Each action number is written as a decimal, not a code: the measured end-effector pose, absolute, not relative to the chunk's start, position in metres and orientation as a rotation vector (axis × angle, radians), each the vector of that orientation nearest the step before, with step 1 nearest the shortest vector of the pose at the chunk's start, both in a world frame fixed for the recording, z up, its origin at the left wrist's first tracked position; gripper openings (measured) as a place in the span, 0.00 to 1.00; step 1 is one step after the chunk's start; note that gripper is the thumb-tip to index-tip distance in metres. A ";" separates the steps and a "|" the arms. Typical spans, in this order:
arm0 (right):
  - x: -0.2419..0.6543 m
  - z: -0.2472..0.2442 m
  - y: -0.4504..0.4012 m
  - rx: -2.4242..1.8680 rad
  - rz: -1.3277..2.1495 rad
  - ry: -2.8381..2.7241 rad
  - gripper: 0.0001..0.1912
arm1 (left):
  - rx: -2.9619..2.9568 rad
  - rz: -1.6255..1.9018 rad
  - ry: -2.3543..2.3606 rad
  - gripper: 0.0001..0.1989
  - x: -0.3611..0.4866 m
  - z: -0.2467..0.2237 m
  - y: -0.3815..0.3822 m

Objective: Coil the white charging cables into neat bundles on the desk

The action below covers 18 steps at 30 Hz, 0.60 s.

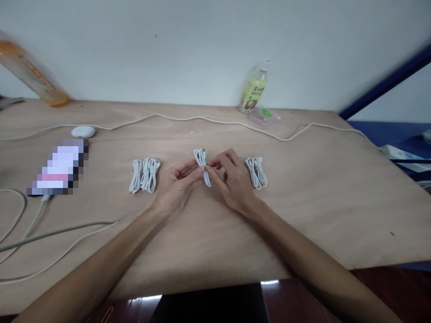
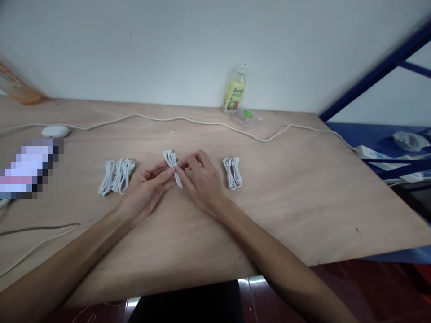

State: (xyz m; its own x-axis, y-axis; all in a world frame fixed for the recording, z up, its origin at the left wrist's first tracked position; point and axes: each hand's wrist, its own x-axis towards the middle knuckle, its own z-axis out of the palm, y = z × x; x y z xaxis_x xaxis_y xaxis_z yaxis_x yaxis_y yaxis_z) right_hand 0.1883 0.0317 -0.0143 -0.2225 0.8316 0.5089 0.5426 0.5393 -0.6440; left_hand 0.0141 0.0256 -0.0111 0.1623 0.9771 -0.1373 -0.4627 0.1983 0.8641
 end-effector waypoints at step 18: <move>0.177 -0.012 0.031 -1.164 1.067 -1.490 0.13 | 1.299 1.319 1.001 0.11 0.014 -0.014 0.021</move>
State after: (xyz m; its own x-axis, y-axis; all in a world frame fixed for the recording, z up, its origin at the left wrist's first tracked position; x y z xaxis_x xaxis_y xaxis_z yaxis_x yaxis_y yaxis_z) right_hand 0.1765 0.0307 -0.0120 -0.1150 0.9813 0.1541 0.1706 0.1723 -0.9702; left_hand 0.0140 0.0209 -0.0144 0.0657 0.9824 0.1746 -0.0963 -0.1679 0.9811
